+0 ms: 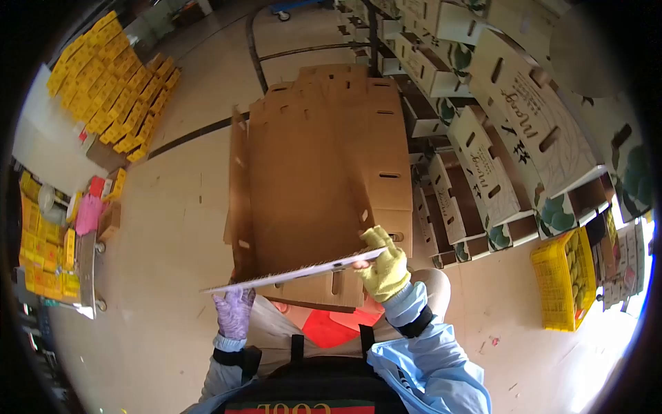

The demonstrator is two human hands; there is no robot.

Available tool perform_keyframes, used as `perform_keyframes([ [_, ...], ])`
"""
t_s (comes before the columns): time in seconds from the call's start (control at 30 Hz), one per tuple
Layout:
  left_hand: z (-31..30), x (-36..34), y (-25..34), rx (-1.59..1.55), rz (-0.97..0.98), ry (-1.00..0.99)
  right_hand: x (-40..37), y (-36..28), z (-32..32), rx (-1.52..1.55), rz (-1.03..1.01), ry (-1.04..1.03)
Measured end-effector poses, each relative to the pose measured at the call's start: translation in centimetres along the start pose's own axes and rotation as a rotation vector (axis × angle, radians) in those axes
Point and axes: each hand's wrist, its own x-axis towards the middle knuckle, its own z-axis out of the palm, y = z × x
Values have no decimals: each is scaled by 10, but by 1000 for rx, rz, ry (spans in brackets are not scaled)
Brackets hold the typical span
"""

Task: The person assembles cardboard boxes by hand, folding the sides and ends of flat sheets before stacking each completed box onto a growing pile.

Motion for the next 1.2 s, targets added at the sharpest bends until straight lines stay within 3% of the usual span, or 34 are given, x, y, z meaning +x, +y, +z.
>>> perform_keyframes([
  [0.03,-10,3,-13,108,79,11,1,1,3,119,84,70],
  [0.07,16,14,-6,464,48,257,10,-12,-1,69,44,39],
  [0.1,-3,6,2,853,99,148,12,-12,0,69,30,25],
  [0.23,48,42,27,1094,318,311,13,-12,11,148,66,40],
  [0.3,78,55,40,1201,263,350,13,-3,19,70,254,94],
  [0.33,65,66,37,1241,225,363,16,-12,19,-5,323,85],
  [0.37,51,76,32,1237,227,368,19,-13,21,-6,318,81],
  [0.43,40,89,27,1218,172,319,26,-16,26,-218,-14,269],
  [0.5,48,91,27,1152,140,355,35,-29,24,-216,-13,278],
  [0.57,79,86,41,1652,737,234,53,-54,8,-719,-268,145],
  [0.6,80,83,39,1913,947,160,58,-54,12,-588,-285,-100],
  [0.63,76,86,34,1917,947,175,61,-54,13,-582,-296,-104],
  [0.67,69,91,27,1962,947,-76,66,-54,13,-609,-387,-401],
  [0.7,66,93,22,1991,937,-338,73,-58,12,-629,-469,-698],
  [0.77,106,80,37,1991,807,-366,79,-54,12,-656,-476,-708],
  [0.83,141,74,48,2166,-64,-576,73,-40,18,-616,-338,-847],
  [0.87,140,78,46,2165,-203,-610,68,-41,18,-630,-326,-829],
  [1.0,124,51,13,2373,20,-440,38,-54,13,-714,-356,-662],
  [1.03,130,39,14,2328,-11,-424,23,-52,15,-698,-339,-631],
  [1.1,116,34,-4,2249,-260,-518,-12,-43,19,-632,-288,-657],
  [1.2,90,18,-30,2331,-93,-476,-33,-38,21,-653,-346,-545],
])
